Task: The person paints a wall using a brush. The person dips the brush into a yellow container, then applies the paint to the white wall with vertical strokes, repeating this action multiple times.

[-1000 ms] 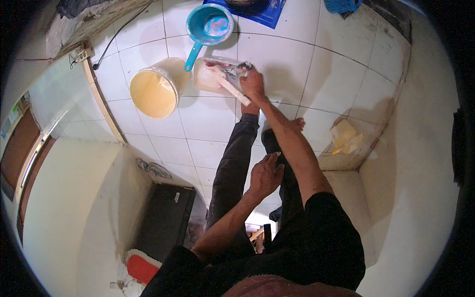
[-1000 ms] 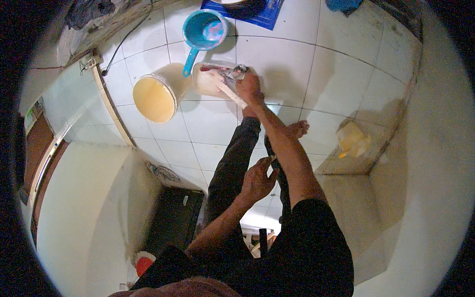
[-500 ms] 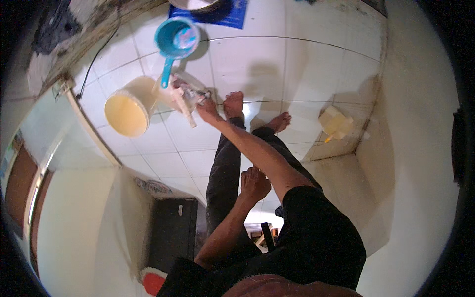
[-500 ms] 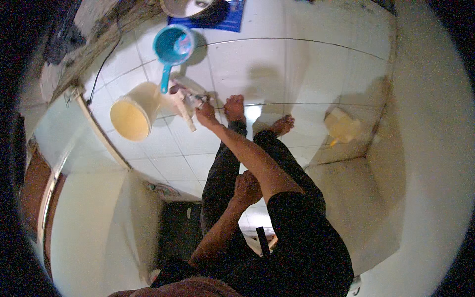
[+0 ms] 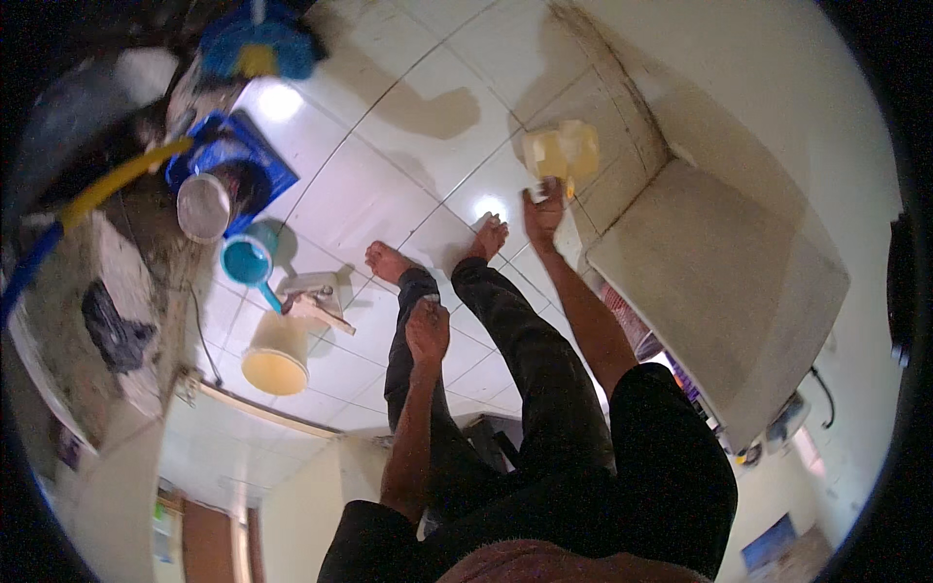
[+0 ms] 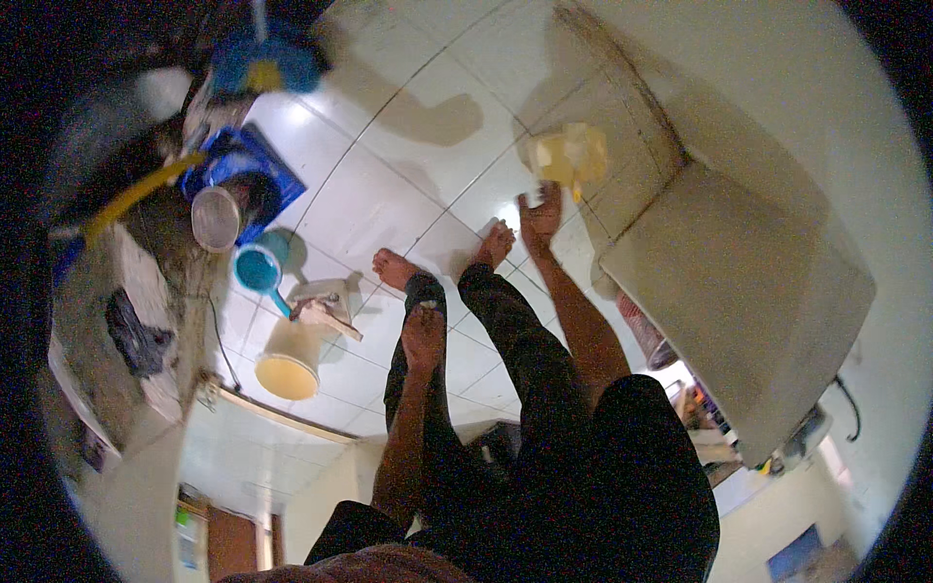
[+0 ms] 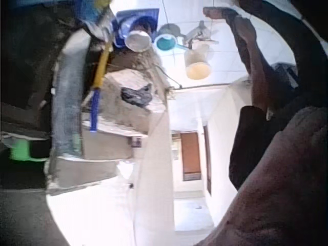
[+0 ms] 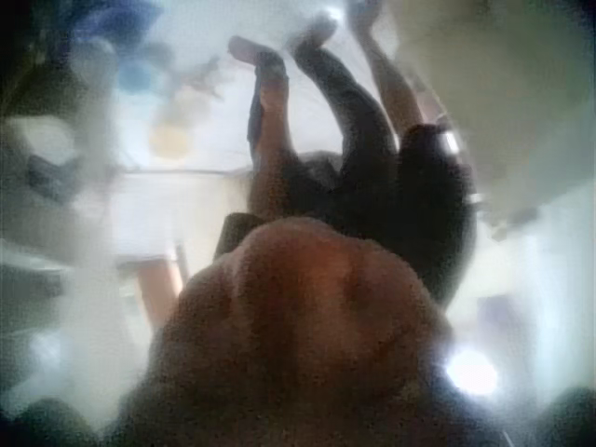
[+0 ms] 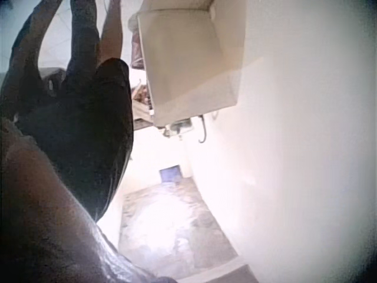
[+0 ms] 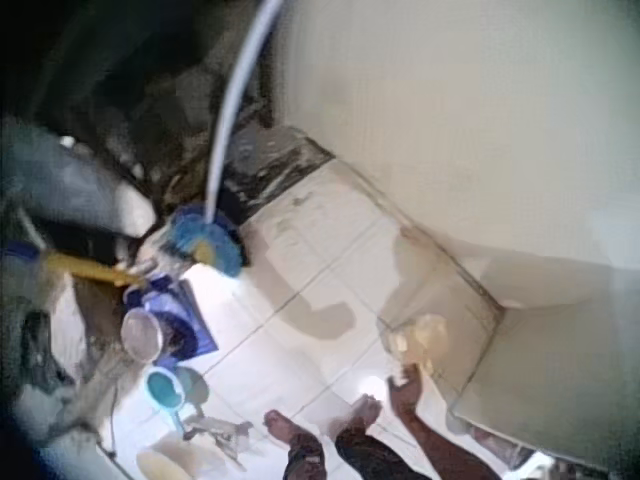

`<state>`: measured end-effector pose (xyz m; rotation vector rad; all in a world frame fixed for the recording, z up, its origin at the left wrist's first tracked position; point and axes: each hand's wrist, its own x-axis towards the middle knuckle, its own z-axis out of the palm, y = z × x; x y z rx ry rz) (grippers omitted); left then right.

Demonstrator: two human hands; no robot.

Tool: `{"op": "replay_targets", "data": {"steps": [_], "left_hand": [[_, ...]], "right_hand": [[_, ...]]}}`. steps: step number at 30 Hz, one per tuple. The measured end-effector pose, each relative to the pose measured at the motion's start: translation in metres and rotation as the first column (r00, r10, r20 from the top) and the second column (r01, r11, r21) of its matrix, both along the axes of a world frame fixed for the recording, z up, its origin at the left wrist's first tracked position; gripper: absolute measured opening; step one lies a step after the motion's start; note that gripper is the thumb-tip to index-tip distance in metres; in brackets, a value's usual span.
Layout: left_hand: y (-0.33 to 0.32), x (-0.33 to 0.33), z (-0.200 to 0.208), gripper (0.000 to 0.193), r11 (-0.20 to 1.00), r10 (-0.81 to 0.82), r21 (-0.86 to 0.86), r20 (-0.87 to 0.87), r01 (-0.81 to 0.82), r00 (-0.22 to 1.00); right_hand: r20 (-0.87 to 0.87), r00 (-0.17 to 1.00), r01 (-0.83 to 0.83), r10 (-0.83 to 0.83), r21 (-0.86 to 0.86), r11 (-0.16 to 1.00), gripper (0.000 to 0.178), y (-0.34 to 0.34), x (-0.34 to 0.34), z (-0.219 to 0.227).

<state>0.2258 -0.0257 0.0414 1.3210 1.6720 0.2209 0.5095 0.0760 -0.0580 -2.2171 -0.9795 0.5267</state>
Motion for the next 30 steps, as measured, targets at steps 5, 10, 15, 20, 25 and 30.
{"op": "replay_targets", "data": {"steps": [5, 10, 15, 20, 25, 30], "left_hand": [[0.112, 0.055, -0.025, 0.035, 0.966, -0.173, -0.195, -0.001, 0.170, 0.985], [0.163, 0.150, -0.141, 0.030, 0.906, -0.398, -0.057, 0.229, 0.420, 0.888], [0.196, 0.223, -0.236, 0.039, 0.418, -0.857, 0.389, -0.131, 0.821, 0.498], [0.203, 0.266, -0.245, 0.042, 0.814, -0.045, -0.528, 0.359, 0.243, 0.932], [0.191, 0.296, -0.211, 0.053, 0.700, 0.405, -0.713, 0.356, -0.035, 0.842], [0.191, 0.300, -0.220, 0.063, 0.711, 0.500, -0.688, 0.349, -0.146, 0.792]], "right_hand": [[0.240, 0.965, 0.204, -0.105, -0.438, 0.876, 0.083, -0.031, 0.124, -0.013], [-0.027, 0.978, 0.138, -0.207, -0.661, 0.737, 0.082, -0.050, 0.163, -0.072], [-0.482, 0.860, -0.135, -0.167, -0.531, 0.836, 0.053, -0.037, 0.173, -0.077], [-0.669, 0.700, -0.108, -0.250, -0.445, 0.889, 0.037, -0.042, 0.183, -0.050], [-0.028, 0.996, 0.071, -0.084, -0.316, 0.946, 0.036, -0.073, 0.212, -0.057], [0.111, 0.989, 0.105, -0.097, -0.069, 0.992, 0.043, -0.037, 0.245, -0.080]]}}
